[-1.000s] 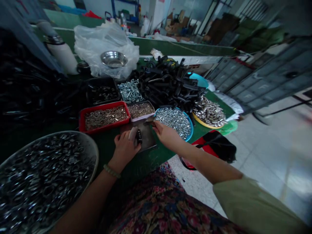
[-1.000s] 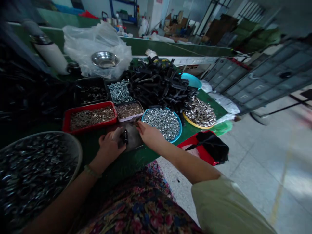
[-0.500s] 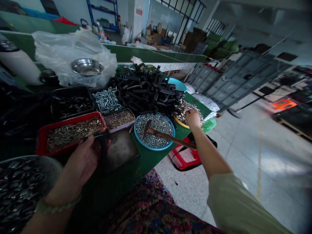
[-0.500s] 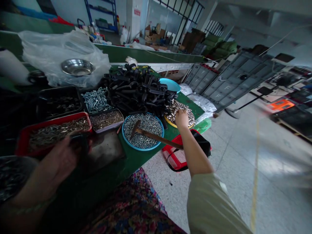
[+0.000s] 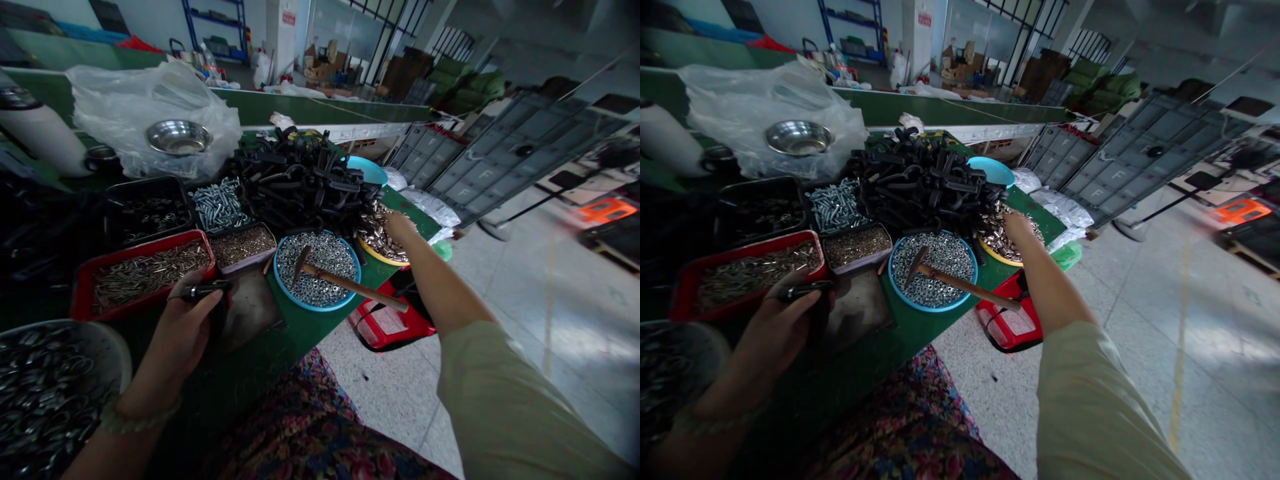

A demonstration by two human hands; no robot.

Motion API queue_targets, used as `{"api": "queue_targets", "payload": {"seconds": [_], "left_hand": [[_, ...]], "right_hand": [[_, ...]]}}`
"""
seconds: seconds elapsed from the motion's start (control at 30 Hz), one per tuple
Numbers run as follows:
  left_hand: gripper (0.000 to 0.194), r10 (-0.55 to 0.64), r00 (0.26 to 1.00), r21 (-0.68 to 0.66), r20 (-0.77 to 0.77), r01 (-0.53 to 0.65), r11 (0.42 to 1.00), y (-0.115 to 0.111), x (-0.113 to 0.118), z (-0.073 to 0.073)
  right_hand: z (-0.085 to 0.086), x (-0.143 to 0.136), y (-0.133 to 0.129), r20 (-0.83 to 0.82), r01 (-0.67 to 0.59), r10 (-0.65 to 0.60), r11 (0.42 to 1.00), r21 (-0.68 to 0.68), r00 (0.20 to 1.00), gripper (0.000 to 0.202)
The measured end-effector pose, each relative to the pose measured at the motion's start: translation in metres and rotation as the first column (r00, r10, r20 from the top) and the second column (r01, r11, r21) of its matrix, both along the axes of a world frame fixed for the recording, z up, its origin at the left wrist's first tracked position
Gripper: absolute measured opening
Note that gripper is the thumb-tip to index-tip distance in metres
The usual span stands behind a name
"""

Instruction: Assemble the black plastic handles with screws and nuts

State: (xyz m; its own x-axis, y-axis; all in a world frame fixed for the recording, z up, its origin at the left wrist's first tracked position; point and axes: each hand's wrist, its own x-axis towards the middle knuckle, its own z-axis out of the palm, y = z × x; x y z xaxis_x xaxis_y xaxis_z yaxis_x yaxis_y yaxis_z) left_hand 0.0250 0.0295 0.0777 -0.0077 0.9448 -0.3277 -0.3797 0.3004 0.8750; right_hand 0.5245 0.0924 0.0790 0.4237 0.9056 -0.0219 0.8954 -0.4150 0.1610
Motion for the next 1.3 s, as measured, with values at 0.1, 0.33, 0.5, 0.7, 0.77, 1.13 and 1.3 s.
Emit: {"api": "queue_targets", "payload": {"seconds": [0.1,0.33,0.5,0.7,0.77,1.13,1.3], "left_hand": [[0.065,-0.035,0.999,-0.019,-0.011,0.034,0.999,-0.004,-0.001,-0.002],[0.069,-0.005,0.998,-0.031,-0.056,0.003,1.0,-0.009,-0.001,0.003],[0.057,0.054,0.999,-0.063,-0.009,-0.054,0.997,-0.009,-0.006,0.005],[0.026,0.071,0.987,-0.101,0.146,-0.056,0.993,-0.008,-0.009,0.002],[0.025,0.057,0.984,-0.113,0.17,-0.038,0.993,-0.008,-0.008,0.002],[0.03,0.079,0.984,-0.128,0.158,-0.059,0.99,-0.012,-0.013,-0.012],[0.033,0.083,0.988,-0.153,0.13,-0.063,0.986,-0.013,-0.01,-0.012]], "right_hand": [[0.0,0.0,-0.005,0.015,-0.016,0.016,1.0,-0.001,1.0,0.038],[-0.004,-0.007,-0.005,-0.056,-0.127,0.125,0.991,-0.031,0.991,0.039],[0.0,-0.001,-0.006,-0.132,-0.089,0.092,0.995,0.034,0.987,0.027],[0.0,0.014,-0.005,-0.291,0.084,0.004,0.954,0.288,0.957,0.037],[-0.003,0.016,-0.001,-0.353,0.14,-0.003,0.92,0.365,0.936,0.039],[-0.018,0.018,0.003,-0.434,0.105,0.074,0.921,0.375,0.898,0.046],[-0.025,0.011,0.0,-0.37,0.063,0.067,0.943,0.327,0.927,0.049]]}}
